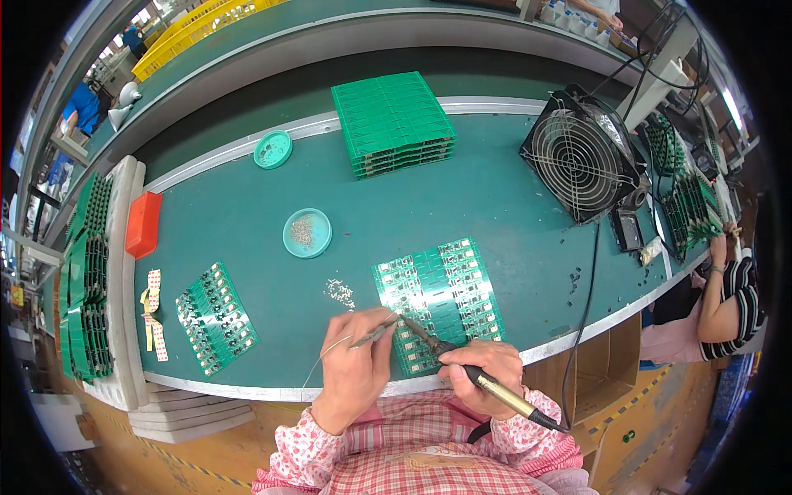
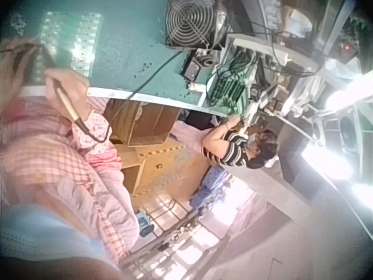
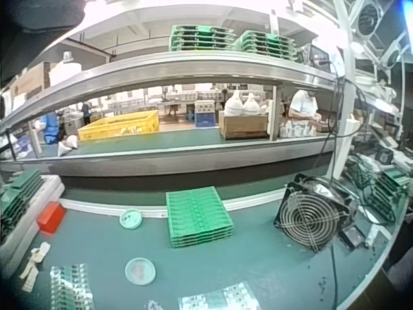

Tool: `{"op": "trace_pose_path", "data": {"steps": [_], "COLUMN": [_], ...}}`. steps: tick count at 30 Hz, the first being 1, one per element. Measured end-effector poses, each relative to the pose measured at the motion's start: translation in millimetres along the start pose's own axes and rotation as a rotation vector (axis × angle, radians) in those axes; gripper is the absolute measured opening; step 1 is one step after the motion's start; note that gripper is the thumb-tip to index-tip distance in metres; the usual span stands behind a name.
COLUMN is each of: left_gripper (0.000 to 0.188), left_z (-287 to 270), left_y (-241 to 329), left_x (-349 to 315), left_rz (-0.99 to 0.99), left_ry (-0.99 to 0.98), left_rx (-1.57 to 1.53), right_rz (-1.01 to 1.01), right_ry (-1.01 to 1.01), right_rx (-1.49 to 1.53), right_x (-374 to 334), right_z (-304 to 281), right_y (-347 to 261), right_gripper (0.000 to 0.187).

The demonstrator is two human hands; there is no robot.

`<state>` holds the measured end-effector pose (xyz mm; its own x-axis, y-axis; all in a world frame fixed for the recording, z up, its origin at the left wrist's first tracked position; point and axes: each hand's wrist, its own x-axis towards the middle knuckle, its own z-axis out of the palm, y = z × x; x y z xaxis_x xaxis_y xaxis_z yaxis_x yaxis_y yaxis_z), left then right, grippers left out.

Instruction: The person places small electronic components onto a circuit board using tweezers and solders them in place with a soldering iron.

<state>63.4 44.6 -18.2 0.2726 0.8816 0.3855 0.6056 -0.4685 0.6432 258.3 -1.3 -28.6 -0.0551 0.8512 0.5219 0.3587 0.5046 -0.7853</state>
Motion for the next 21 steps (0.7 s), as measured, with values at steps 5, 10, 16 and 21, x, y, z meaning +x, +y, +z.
{"op": "trace_pose_path", "data": {"steps": [5,10,16,21], "left_gripper": [0.022,0.022,0.021,0.027], "left_z": [0.7,2.7,2.1,4.8], "left_y": [-0.6,-1.0,-1.6,-2.1], "left_x": [0.1,0.6,-0.8,-2.9], "left_rz": [-0.001,0.003,0.007,0.019], "left_ry": [0.012,0.009,0.008,0.023], "left_rx": [0.006,-0.004,0.008,0.033], "right_rz": [0.033,0.025,-0.004,-0.046], "right_ry": [0.088,0.152,0.070,0.109], "right_rx": [0.042,0.030,-0.253,-0.282], "right_x": [-3.6,-8.9,-8.4,-12.2], "right_z": [-1.8,-4.3,-5.0,-0.5], "right_y": [0.5,-0.1,-7.3,-5.9], "right_gripper": [0.013,0.016,0.013,0.026]}}
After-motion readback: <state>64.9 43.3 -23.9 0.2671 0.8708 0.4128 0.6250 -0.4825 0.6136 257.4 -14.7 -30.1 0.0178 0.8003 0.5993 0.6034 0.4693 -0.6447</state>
